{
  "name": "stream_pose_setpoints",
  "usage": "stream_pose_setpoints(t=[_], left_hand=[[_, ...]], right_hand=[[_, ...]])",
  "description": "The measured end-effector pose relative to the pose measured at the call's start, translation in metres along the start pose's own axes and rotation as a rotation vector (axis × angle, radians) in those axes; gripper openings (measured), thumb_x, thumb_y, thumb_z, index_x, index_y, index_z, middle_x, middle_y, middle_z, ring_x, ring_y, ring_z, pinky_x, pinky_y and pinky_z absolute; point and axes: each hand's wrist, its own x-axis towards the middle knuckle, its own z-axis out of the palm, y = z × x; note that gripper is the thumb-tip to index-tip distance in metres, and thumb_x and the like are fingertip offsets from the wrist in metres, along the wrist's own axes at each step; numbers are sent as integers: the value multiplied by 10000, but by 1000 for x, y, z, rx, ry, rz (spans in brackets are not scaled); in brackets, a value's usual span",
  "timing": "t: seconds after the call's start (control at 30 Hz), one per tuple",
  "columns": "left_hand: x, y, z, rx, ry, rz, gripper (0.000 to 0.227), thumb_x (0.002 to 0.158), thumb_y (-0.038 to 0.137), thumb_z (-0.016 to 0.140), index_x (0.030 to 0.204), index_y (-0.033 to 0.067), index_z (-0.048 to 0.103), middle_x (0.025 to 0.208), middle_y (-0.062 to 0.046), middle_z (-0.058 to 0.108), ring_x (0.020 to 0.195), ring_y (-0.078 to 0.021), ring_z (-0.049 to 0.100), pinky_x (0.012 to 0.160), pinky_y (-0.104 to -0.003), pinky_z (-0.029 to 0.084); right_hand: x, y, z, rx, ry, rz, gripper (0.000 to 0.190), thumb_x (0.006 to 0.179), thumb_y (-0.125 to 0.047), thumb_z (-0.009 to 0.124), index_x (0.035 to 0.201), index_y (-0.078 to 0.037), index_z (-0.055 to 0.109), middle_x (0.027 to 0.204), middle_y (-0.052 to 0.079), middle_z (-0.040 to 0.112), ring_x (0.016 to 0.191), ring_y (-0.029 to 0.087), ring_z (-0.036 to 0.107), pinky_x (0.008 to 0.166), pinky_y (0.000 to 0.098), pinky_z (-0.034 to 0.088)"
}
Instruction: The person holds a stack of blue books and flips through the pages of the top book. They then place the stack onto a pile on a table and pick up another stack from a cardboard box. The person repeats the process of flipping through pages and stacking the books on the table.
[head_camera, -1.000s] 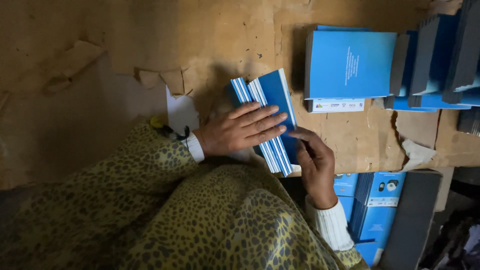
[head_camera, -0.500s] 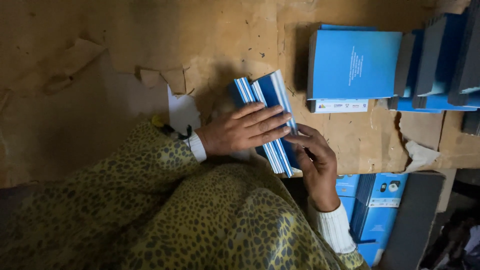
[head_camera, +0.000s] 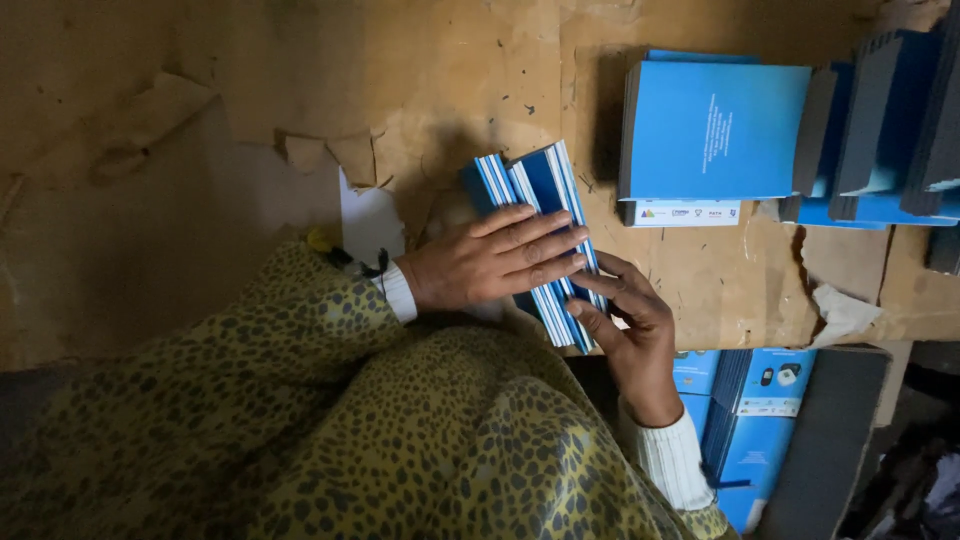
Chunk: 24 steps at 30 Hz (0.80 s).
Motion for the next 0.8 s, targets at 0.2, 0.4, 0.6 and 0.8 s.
stream_pose_setpoints(t=[0.2, 0.4, 0.6, 0.8], left_hand=[[-2, 1, 0, 17, -4, 4, 422, 1083, 214, 309, 1482, 98, 385, 1520, -108, 381, 1402, -286, 366, 1169, -435, 244], [-3, -1, -4, 89, 4, 32, 408, 1075, 205, 378, 1471, 109, 403, 1505, -121, 403, 1391, -287, 390, 1158, -427, 253], [-2, 0, -3, 63, 25, 13, 396, 1073, 212, 402, 1453, 104, 428, 1510, -115, 395, 1393, -277, 390, 1167, -428, 247], [1, 4, -12, 17, -17, -45, 395, 1090, 189, 371, 1477, 116, 396, 1525, -71, 375, 1407, -245, 356, 1177, -405, 240]], right_hand=[[-1, 6, -2, -14, -9, 13, 299, 853, 3, 672, 1151, 15, 655, 1278, 256, 561, 1163, 486, 561, 869, 566, 528], [0, 2, 0, 4, 21, -17, 286, 905, 22, 613, 1191, 25, 613, 1301, 281, 526, 1142, 530, 550, 852, 577, 523], [-3, 0, 3, -52, -2, -57, 229, 931, 9, 572, 1134, -27, 671, 1318, 261, 521, 1143, 455, 576, 867, 570, 504], [-3, 3, 0, -110, 1, -39, 306, 783, -37, 765, 1082, -55, 699, 1273, 234, 565, 1071, 434, 621, 846, 553, 513]])
